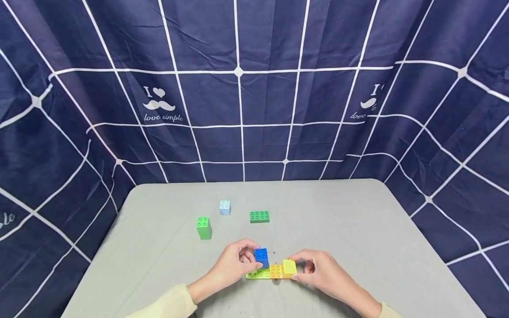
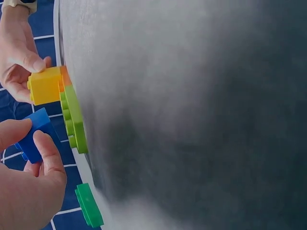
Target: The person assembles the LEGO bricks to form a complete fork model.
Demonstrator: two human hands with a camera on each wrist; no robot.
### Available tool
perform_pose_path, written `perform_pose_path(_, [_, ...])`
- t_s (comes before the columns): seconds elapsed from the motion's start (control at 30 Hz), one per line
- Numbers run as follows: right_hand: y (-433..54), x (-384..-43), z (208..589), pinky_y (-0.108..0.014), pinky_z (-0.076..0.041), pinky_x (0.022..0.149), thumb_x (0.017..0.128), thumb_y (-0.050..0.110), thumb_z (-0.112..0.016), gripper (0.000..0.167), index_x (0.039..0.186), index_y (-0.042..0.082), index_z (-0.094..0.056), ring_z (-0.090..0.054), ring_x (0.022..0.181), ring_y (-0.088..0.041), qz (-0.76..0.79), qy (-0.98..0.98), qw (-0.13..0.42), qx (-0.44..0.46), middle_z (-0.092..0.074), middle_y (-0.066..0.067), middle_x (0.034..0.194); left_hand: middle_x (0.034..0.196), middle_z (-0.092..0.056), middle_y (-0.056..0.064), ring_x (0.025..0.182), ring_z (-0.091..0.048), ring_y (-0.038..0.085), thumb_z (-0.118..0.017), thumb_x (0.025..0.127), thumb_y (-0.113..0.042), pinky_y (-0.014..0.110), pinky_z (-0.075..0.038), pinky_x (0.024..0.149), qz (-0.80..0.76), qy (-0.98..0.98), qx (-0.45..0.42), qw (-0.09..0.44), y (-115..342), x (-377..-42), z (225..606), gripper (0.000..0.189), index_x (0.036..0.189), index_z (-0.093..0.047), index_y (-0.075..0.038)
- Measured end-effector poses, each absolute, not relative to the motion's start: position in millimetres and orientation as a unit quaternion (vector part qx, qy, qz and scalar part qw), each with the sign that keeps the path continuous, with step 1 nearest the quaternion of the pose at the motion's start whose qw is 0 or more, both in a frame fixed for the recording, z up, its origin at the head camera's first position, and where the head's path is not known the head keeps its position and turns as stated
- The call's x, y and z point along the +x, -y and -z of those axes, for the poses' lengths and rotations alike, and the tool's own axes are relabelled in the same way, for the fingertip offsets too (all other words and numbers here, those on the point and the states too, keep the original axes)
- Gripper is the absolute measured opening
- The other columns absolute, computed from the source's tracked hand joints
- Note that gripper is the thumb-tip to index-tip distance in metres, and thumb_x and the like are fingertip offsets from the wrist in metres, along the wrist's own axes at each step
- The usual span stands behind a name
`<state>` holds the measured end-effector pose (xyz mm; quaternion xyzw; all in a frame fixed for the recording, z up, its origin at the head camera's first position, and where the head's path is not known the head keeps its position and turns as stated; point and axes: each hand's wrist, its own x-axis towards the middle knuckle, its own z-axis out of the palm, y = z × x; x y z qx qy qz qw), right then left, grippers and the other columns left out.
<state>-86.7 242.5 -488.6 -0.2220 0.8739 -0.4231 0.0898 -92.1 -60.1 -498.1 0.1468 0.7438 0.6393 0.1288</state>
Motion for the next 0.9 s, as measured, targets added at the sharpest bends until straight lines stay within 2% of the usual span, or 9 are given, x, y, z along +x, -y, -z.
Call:
perform_pose_path(0.37, [-241.8,-85.7,490.1,-0.025,-0.049,0.055,0.088,0.022,-0.094,0.030,0.116,0.019,-0.083,-0.055,0.062,-0.003,0.425,-0.874,0.096,-0.217,-0.066,0.009,0.079,0.082,-0.067,0.000,0.066,-0.057,0.008,-0.087,0.088,0.003,0.017,-0.044,0.056,-0.623,-0.752,0.166,0.140,53.6,-86.4,503.1,0.030,0.113,-0.072,-0.005])
perform_pose_path(0.63, [-241.0,-85.8,487.1,-0.026,-0.050,0.054,0.089,0.023,-0.093,0.029,0.116,0.019,-0.083,-0.055,0.060,-0.003,0.428,-0.871,0.099,-0.220,-0.067,0.010,0.079,0.082,-0.066,-0.002,0.066,-0.057,0.007,-0.086,0.087,0.007,0.017,-0.046,0.056,-0.622,-0.750,0.180,0.137,49.4,-87.3,504.8,0.031,0.112,-0.072,-0.003])
perform_pose_path(0.9, [-241.1,-86.5,486.5,-0.025,-0.049,0.053,0.090,0.023,-0.093,0.030,0.117,0.016,-0.083,-0.055,0.060,-0.003,0.432,-0.868,0.099,-0.223,-0.067,0.010,0.078,0.081,-0.068,-0.001,0.065,-0.060,0.006,-0.087,0.085,0.009,0.018,-0.049,0.056,-0.617,-0.753,0.183,0.136,44.0,-85.8,505.6,0.032,0.108,-0.073,-0.008])
